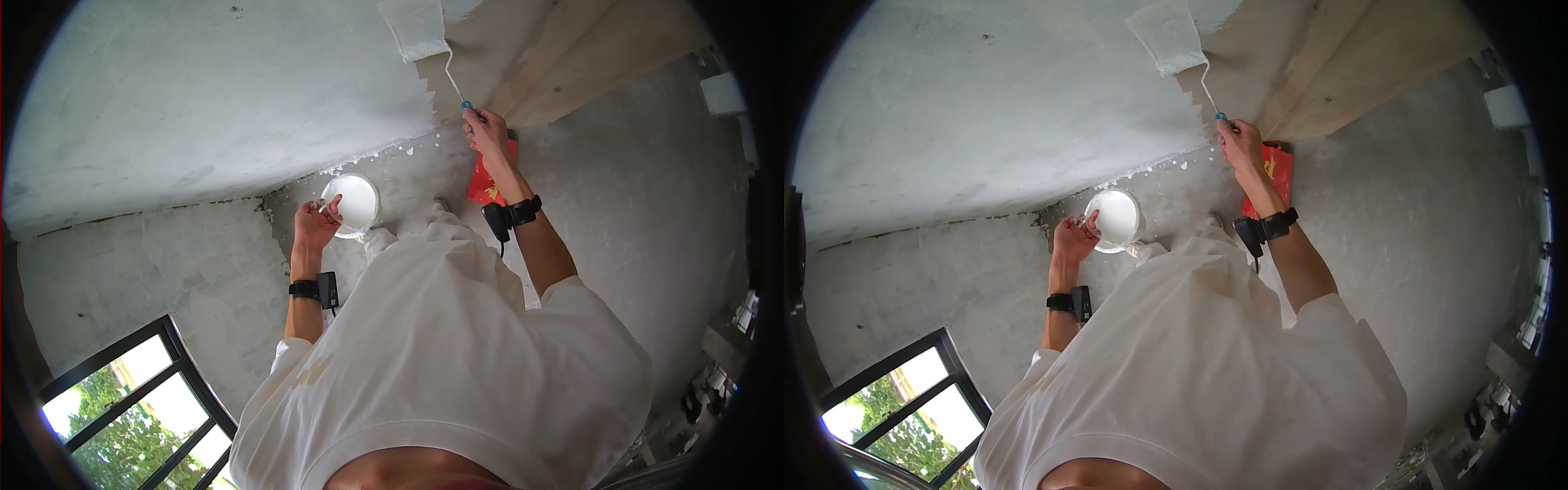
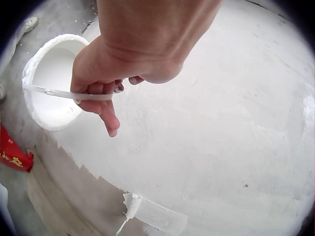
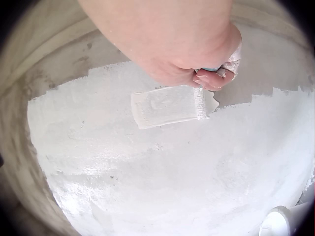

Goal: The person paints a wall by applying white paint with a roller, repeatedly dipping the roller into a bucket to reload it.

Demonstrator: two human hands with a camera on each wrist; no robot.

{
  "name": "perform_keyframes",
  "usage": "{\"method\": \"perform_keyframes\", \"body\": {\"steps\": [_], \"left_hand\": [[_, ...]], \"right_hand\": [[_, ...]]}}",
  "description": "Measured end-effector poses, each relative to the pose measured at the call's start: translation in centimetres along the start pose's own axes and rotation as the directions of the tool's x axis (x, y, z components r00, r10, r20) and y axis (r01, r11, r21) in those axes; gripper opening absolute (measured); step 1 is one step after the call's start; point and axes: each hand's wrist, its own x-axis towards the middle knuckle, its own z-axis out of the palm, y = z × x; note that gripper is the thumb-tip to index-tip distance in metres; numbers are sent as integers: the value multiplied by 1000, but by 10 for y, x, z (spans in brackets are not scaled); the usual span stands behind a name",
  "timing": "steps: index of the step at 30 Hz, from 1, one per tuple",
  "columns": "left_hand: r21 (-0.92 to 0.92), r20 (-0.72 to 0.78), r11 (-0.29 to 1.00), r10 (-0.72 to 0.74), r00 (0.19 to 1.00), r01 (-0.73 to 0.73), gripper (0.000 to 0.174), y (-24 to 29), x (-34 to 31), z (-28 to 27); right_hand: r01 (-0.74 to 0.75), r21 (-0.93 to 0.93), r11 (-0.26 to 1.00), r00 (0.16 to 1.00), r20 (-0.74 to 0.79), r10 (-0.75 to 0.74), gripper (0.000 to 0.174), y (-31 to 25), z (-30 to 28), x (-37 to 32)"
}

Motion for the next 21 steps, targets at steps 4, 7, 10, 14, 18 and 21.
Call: {"method": "perform_keyframes", "body": {"steps": [4,7,10,14,18,21], "left_hand": [[9,-3,1000,0,1000,0,31,-2,-1,3],[11,-16,1000,10,1000,-10,30,-2,-3,5],[16,-26,1000,24,999,-24,31,-4,-4,8],[5,-23,999,34,999,-34,31,-3,-5,8],[-6,-20,999,41,999,-41,31,-3,-4,9],[-21,-11,999,44,999,-45,31,-3,-6,10]], "right_hand": [[-6,-3,1000,1000,-3,6,24,0,0,1],[-25,8,1000,1000,5,25,17,2,-1,2],[-10,-4,1000,1000,2,10,23,3,-3,5],[-8,1,1000,1000,10,8,23,6,-2,5],[-8,7,1000,1000,10,8,23,8,-3,8],[-5,3,1000,1000,12,5,23,8,-3,7]]}}
